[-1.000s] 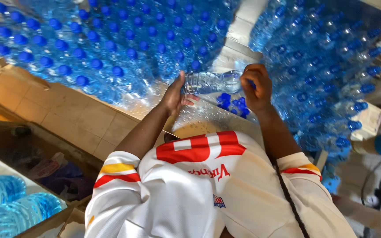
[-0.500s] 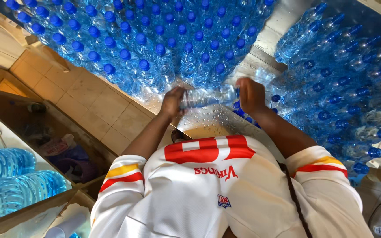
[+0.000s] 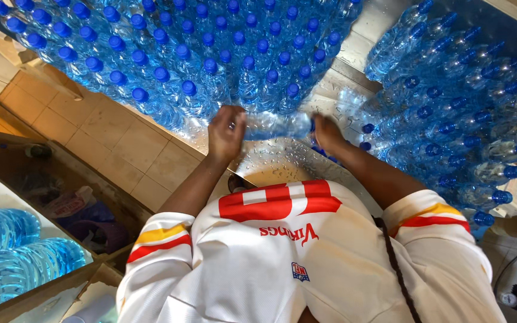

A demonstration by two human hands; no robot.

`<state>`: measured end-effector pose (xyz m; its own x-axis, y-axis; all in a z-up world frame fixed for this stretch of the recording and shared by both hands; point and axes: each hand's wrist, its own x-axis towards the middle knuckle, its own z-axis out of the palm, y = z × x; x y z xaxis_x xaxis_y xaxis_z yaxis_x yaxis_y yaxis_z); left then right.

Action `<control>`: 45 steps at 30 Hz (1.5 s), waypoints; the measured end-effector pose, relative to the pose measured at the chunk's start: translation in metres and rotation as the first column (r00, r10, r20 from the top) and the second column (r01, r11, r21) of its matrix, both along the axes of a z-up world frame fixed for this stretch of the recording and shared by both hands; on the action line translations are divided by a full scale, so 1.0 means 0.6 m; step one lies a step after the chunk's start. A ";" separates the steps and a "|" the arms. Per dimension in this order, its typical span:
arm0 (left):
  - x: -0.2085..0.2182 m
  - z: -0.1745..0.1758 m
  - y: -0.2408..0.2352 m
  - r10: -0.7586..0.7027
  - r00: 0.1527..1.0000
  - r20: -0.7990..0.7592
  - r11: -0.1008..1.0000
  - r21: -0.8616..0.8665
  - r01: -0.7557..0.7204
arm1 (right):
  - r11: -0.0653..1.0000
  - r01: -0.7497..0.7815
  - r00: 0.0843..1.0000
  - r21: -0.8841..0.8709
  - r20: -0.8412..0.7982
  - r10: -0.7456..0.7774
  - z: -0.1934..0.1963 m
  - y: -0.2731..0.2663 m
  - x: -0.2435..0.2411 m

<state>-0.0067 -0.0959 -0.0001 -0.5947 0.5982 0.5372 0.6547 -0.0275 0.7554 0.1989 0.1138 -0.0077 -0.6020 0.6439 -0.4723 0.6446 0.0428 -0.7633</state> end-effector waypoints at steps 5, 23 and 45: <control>-0.009 -0.023 -0.047 -0.269 0.791 -0.550 0.950 -0.016 0.312 | 0.863 0.032 0.998 -0.503 0.063 0.000 -0.026 -0.001 0.016; -0.060 -0.155 -0.149 0.640 0.766 -0.060 0.738 -0.230 -0.634 | 0.531 -0.658 0.696 0.534 0.162 0.699 -0.021 0.069 -0.012; -0.034 -0.180 -0.099 -0.114 0.939 -0.326 0.937 -0.350 -0.008 | 0.381 -0.033 0.613 0.924 0.320 -0.723 0.021 0.012 0.493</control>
<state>-0.0268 -0.1553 -0.1078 -0.3775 0.8059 0.4562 0.8754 0.1500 0.4595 0.4949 0.1211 0.0048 -0.0173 0.9526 0.3038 0.9962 -0.0093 0.0860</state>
